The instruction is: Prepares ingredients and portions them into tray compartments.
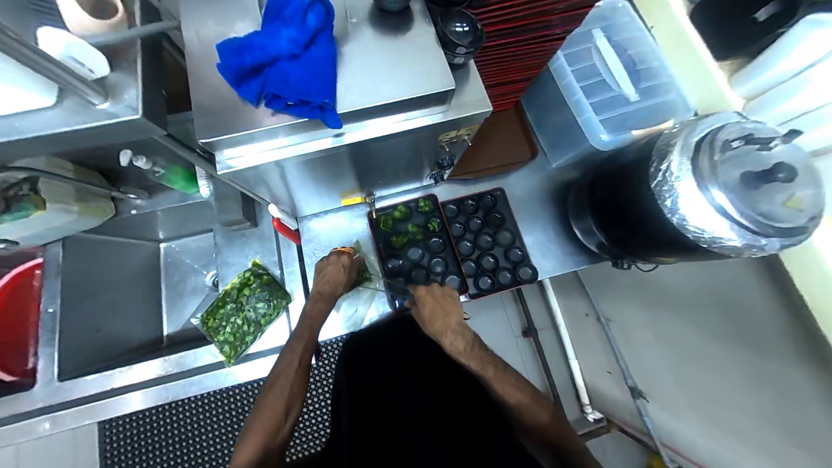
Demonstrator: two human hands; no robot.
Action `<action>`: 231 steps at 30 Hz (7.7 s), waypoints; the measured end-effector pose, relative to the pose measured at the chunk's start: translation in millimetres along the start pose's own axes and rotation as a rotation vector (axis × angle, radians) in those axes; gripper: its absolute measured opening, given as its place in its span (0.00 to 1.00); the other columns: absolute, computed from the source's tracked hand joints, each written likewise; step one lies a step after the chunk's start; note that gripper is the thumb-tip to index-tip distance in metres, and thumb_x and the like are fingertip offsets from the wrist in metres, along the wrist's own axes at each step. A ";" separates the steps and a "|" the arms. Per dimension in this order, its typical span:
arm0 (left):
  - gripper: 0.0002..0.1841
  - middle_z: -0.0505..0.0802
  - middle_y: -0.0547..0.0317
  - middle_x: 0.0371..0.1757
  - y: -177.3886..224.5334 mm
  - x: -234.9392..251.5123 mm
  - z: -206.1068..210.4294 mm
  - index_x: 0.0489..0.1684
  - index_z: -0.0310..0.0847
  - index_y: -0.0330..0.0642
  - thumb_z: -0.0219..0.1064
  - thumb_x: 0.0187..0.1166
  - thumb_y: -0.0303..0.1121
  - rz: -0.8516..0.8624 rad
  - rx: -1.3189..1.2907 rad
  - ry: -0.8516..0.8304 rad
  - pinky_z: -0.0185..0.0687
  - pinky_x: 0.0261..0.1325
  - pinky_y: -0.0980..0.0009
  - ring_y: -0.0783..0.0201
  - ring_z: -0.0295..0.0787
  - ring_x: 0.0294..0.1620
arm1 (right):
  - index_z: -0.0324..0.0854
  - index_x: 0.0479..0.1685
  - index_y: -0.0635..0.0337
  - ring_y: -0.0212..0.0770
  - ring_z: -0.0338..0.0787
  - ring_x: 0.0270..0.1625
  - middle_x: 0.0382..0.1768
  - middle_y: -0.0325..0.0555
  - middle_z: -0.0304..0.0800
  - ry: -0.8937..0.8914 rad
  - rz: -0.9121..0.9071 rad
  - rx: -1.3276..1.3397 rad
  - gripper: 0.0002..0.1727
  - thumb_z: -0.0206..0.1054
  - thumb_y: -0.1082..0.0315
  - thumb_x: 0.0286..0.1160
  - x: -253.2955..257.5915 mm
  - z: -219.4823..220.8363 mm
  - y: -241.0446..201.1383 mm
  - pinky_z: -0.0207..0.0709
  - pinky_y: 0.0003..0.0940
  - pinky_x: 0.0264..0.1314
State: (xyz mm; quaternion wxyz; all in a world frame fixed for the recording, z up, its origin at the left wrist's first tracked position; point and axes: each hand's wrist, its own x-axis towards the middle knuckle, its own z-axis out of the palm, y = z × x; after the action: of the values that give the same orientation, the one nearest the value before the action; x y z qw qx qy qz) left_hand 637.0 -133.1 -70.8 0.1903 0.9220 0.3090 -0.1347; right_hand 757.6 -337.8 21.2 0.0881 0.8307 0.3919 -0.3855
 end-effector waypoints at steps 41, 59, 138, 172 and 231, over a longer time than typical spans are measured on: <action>0.13 0.93 0.48 0.36 -7.8 -62.4 59.5 0.32 0.87 0.35 0.67 0.84 0.36 0.060 -0.354 0.988 0.89 0.47 0.65 0.59 0.93 0.41 | 0.78 0.72 0.67 0.64 0.93 0.52 0.54 0.67 0.89 0.299 -0.216 -0.152 0.21 0.51 0.78 0.83 13.2 -3.2 -73.7 0.86 0.54 0.47; 0.13 0.91 0.49 0.32 -4.5 -64.0 67.5 0.29 0.84 0.35 0.69 0.82 0.34 0.128 -0.354 1.084 0.88 0.44 0.68 0.60 0.92 0.38 | 0.82 0.57 0.74 0.66 0.90 0.56 0.56 0.69 0.87 0.011 -0.145 -0.174 0.15 0.53 0.84 0.79 6.3 -5.4 -84.2 0.86 0.58 0.47; 0.15 0.90 0.56 0.34 -8.8 -61.2 59.9 0.37 0.87 0.37 0.64 0.87 0.41 -0.174 -0.549 0.882 0.84 0.40 0.73 0.70 0.86 0.33 | 0.89 0.66 0.35 0.58 0.91 0.63 0.59 0.51 0.94 0.096 0.228 0.115 0.20 0.59 0.46 0.86 45.1 12.7 73.9 0.81 0.62 0.62; 0.16 0.91 0.55 0.35 -12.0 -65.6 61.1 0.37 0.87 0.37 0.64 0.87 0.42 -0.190 -0.546 0.877 0.84 0.39 0.71 0.68 0.86 0.32 | 0.91 0.64 0.32 0.49 0.93 0.61 0.54 0.39 0.98 0.148 0.193 0.373 0.19 0.67 0.44 0.79 54.3 33.0 94.0 0.81 0.60 0.64; 0.12 0.92 0.57 0.36 -9.4 -81.1 51.5 0.45 0.90 0.42 0.72 0.65 0.29 -0.030 -0.501 0.670 0.76 0.27 0.74 0.71 0.78 0.22 | 0.83 0.56 0.74 0.65 0.91 0.55 0.52 0.68 0.89 0.110 -0.225 -0.246 0.15 0.54 0.84 0.78 35.1 50.1 -74.1 0.85 0.58 0.50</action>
State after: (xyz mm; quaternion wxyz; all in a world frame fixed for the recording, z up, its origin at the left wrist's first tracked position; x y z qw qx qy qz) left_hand 561.7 -190.6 -89.6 0.2959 0.8355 0.3902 0.2494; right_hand 689.6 -289.6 -26.6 0.1239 0.7843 0.5308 -0.2962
